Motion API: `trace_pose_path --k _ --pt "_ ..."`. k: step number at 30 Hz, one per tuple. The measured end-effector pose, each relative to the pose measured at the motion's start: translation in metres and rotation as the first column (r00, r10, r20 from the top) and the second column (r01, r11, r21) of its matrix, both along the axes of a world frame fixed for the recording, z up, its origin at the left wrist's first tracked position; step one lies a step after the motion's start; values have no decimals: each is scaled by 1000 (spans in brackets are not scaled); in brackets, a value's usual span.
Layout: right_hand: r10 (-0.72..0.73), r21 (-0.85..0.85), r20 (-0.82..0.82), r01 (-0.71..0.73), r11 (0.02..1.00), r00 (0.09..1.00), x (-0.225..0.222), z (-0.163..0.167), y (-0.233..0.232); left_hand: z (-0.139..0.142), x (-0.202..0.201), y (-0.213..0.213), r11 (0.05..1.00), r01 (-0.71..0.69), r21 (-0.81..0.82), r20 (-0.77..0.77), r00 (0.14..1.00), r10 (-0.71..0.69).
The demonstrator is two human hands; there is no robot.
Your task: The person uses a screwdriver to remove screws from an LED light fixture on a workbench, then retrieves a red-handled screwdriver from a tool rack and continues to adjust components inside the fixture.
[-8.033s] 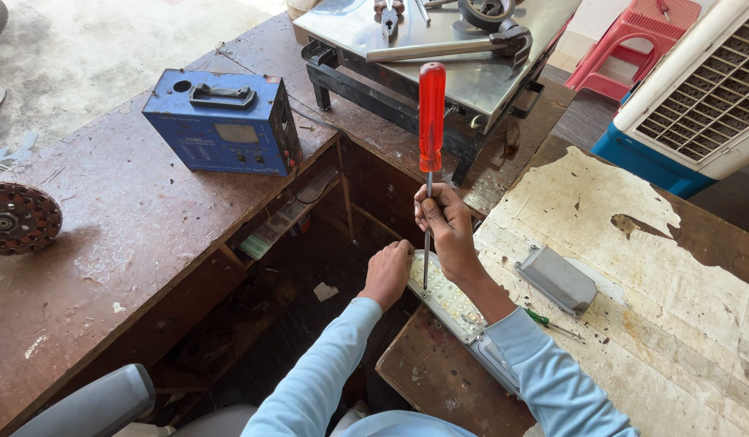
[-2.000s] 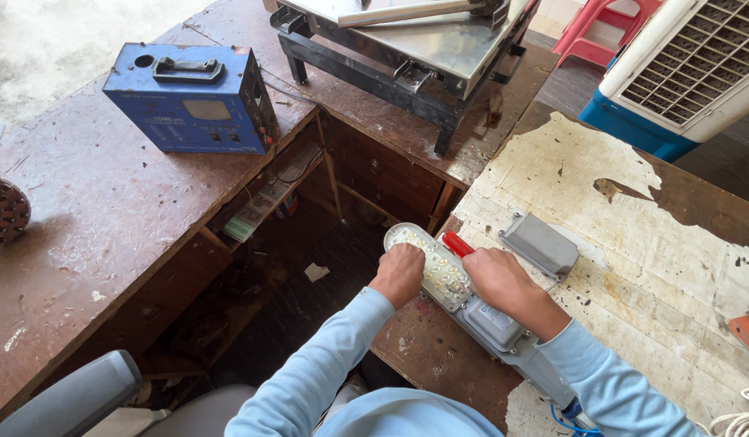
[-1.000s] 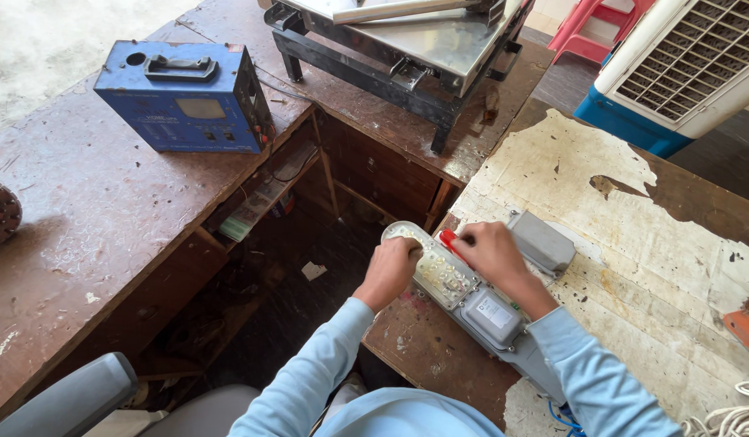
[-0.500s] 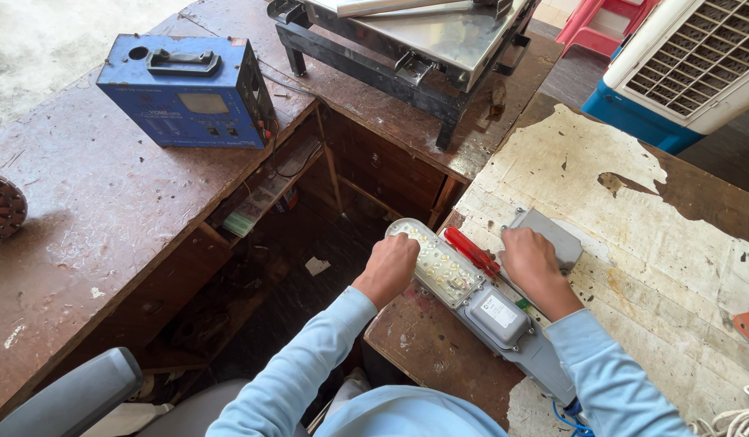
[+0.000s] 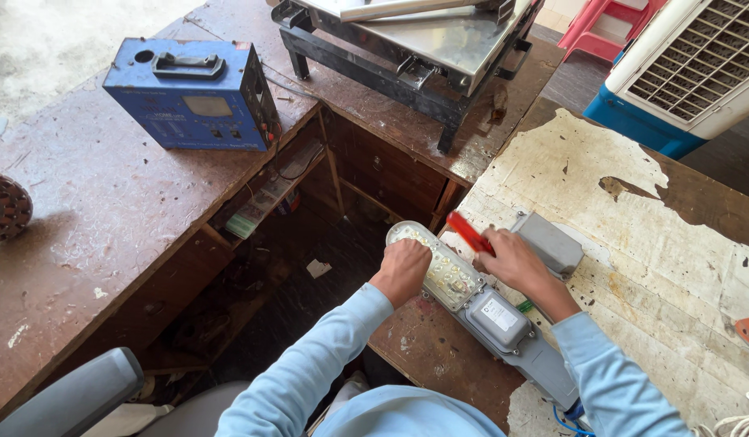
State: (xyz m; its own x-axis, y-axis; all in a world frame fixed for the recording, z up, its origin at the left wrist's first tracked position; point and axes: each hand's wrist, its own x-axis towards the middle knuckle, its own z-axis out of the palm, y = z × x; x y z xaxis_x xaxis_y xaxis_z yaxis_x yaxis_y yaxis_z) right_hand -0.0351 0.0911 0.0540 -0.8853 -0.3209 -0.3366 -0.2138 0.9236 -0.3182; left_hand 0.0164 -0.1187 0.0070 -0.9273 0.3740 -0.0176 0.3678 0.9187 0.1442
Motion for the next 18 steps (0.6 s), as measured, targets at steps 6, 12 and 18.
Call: trace_pose_path --k 6,12,18 --pt "-115 -320 -162 59 946 980 -3 42 -11 -3 -3 -4 999 25 -21 -1 1000 -25" --pt "-244 -747 -236 -15 665 941 -9 88 -35 0 0 -18 985 -55 162 162 986 28" --pt "-301 -899 -391 -290 329 870 -5 106 -74 0 18 -48 837 -116 534 202 979 6"
